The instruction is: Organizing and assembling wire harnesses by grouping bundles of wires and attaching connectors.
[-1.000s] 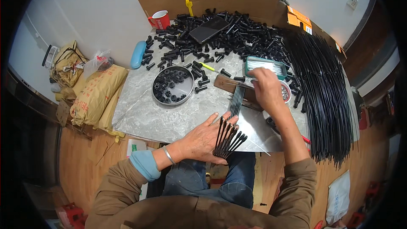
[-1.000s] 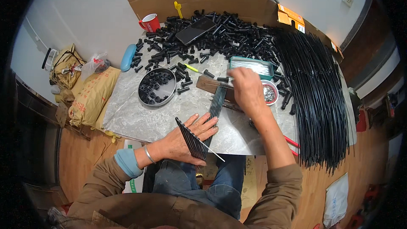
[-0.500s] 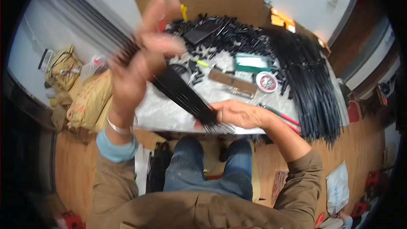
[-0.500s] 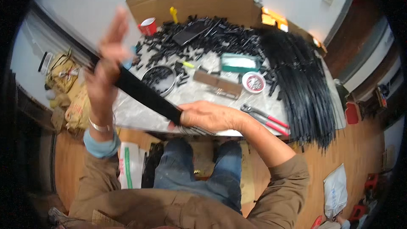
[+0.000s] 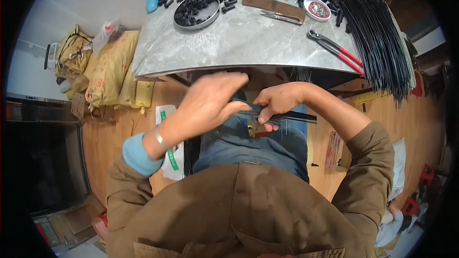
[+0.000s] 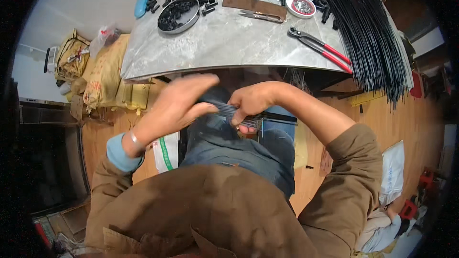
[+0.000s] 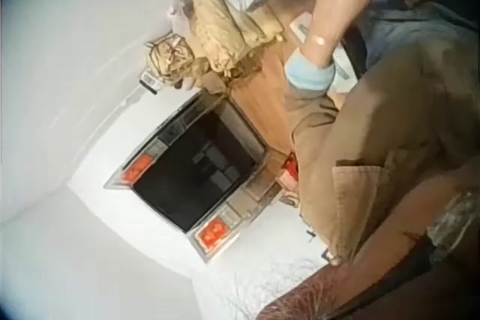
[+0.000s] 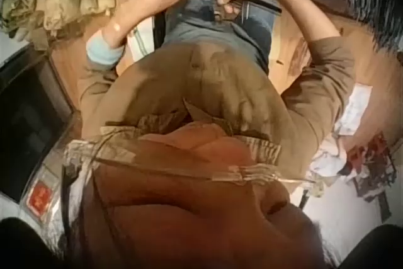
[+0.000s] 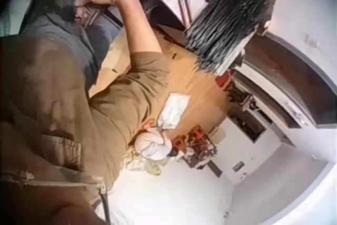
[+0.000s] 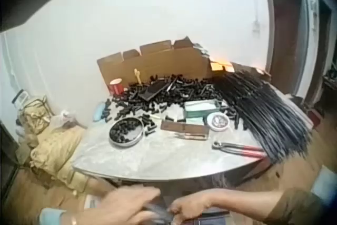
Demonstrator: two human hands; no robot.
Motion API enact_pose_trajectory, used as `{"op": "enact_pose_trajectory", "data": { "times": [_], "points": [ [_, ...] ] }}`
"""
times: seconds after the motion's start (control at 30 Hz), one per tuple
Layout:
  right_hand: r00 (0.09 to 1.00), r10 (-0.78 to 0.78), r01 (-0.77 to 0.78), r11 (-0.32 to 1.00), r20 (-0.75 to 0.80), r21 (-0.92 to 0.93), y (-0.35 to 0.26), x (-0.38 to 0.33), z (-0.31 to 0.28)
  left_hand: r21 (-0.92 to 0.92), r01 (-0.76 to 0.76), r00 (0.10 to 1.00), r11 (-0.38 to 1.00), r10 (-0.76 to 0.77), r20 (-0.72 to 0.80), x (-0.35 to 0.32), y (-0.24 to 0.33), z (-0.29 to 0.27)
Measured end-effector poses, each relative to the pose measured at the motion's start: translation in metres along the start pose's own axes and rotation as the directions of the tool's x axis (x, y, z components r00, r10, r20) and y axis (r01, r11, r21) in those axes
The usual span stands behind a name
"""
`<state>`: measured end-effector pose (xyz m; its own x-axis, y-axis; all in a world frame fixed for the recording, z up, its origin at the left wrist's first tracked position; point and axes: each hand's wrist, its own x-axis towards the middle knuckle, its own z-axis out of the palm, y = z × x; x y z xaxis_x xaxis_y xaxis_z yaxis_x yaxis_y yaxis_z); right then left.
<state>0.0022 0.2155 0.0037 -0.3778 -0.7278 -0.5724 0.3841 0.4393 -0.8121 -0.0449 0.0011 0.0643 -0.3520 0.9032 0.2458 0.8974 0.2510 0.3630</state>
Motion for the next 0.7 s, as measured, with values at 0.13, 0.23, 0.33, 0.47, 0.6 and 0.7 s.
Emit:
{"op": "enact_pose_trajectory", "data": {
  "times": [0.13, 0.23, 0.33, 0.47, 0.6, 0.7],
  "points": [
    [0.984, 0.159, -0.109, 0.891, 0.078, -0.441, -0.007, 0.014, 0.028, -0.404, 0.818, 0.386, 0.410, 0.130, 0.913, -0.018, -0.014, 0.071],
    [0.999, -0.028, 0.001, 0.739, -0.030, -0.673, 0.001, 0.017, 0.044, -0.464, 0.824, 0.447, 0.326, 0.130, 0.885, -0.047, -0.004, 0.110],
    [0.716, -0.589, 0.135, 0.643, -0.375, -0.754, 0.006, 0.023, 0.063, -0.390, 0.913, 0.396, 0.121, -0.028, 0.918, -0.066, -0.012, 0.112],
    [0.782, -0.498, 0.459, 0.867, -0.375, -0.195, -0.012, -0.009, 0.090, -0.574, 0.714, 0.688, 0.402, -0.250, 0.681, -0.028, -0.071, 0.104],
    [0.784, -0.330, 0.065, 0.886, -0.526, -0.459, 0.040, 0.012, 0.091, -0.817, 0.418, 0.904, 0.397, -0.095, 0.417, 0.089, -0.006, 0.017],
    [0.645, -0.180, -0.159, 0.920, -0.743, -0.360, 0.072, 0.031, 0.061, -0.935, 0.097, 0.989, 0.341, -0.142, 0.051, 0.110, 0.014, 0.019]
  ]
}}
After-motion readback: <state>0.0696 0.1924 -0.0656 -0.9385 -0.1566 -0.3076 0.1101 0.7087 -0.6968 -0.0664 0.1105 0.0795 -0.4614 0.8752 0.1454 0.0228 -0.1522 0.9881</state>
